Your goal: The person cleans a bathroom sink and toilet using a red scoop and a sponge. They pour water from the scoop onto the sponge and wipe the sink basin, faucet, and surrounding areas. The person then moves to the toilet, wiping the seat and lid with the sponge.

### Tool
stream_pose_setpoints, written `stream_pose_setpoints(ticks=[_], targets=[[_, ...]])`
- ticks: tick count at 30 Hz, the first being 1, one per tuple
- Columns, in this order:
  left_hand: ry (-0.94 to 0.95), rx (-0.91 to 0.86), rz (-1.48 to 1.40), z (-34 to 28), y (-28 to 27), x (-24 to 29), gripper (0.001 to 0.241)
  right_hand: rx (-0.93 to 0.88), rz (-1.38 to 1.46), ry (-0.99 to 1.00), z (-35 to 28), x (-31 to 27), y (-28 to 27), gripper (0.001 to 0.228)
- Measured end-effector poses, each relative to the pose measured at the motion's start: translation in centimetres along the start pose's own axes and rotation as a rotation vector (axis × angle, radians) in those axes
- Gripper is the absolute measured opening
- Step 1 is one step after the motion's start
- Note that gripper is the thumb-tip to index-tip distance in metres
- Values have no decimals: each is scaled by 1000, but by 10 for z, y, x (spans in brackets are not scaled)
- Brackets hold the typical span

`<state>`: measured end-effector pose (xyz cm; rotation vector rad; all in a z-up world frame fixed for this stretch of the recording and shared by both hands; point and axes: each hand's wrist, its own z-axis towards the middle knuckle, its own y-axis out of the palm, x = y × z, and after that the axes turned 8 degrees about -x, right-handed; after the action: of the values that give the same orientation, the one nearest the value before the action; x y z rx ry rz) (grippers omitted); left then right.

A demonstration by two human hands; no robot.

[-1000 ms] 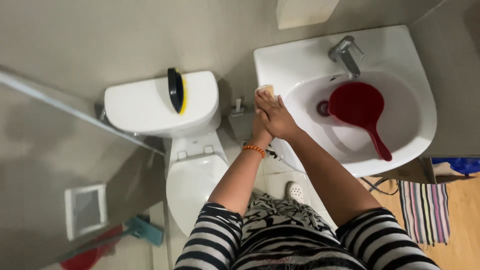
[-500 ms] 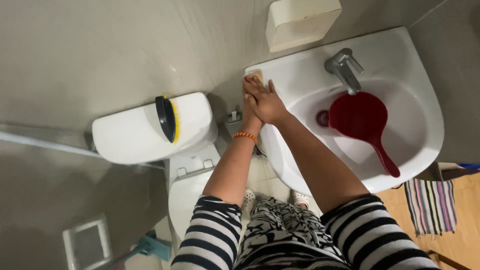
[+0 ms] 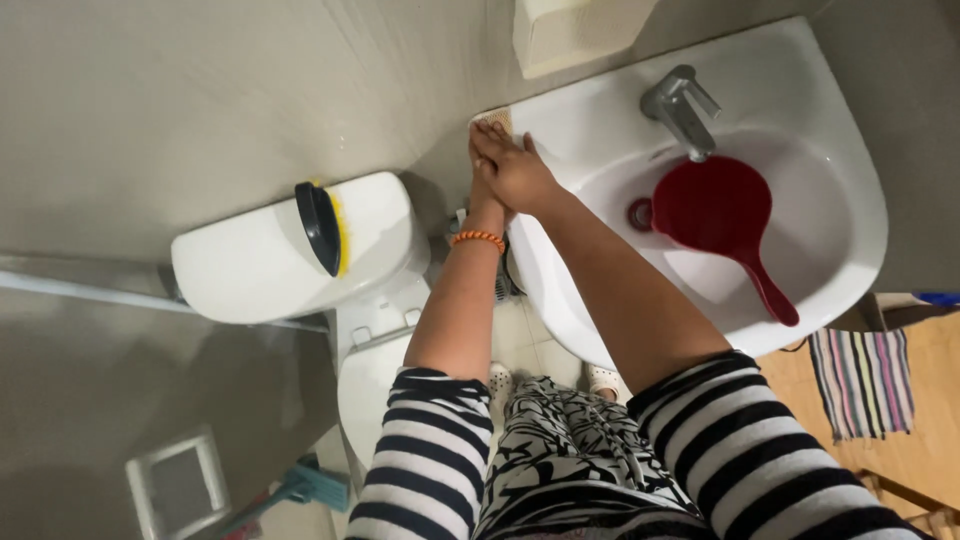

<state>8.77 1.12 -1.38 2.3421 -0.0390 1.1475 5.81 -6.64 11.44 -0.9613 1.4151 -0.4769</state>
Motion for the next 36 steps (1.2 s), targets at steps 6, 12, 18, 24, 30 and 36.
stream_pose_setpoints(ticks=[6,12,18,24,30,36], targets=[[68,167,-599,-127,77,74,71,-151,47,-1,-37,-14,-15,60],[815,303,756,-97,47,-17,65,-176,58,10,-80,-26,-8,59],[707,230,924,-101,37,-84,64,-135,-6,7,-137,-50,2,61],[477,238,624,-170,78,-99,64,-107,-46,-64,-190,-56,12,64],[709,564,951,-175,87,-150,73,-138,-48,-109,-225,-53,15,60],[703,689,576,-217,142,-151,72,-146,-81,-223,-252,-23,13,48]])
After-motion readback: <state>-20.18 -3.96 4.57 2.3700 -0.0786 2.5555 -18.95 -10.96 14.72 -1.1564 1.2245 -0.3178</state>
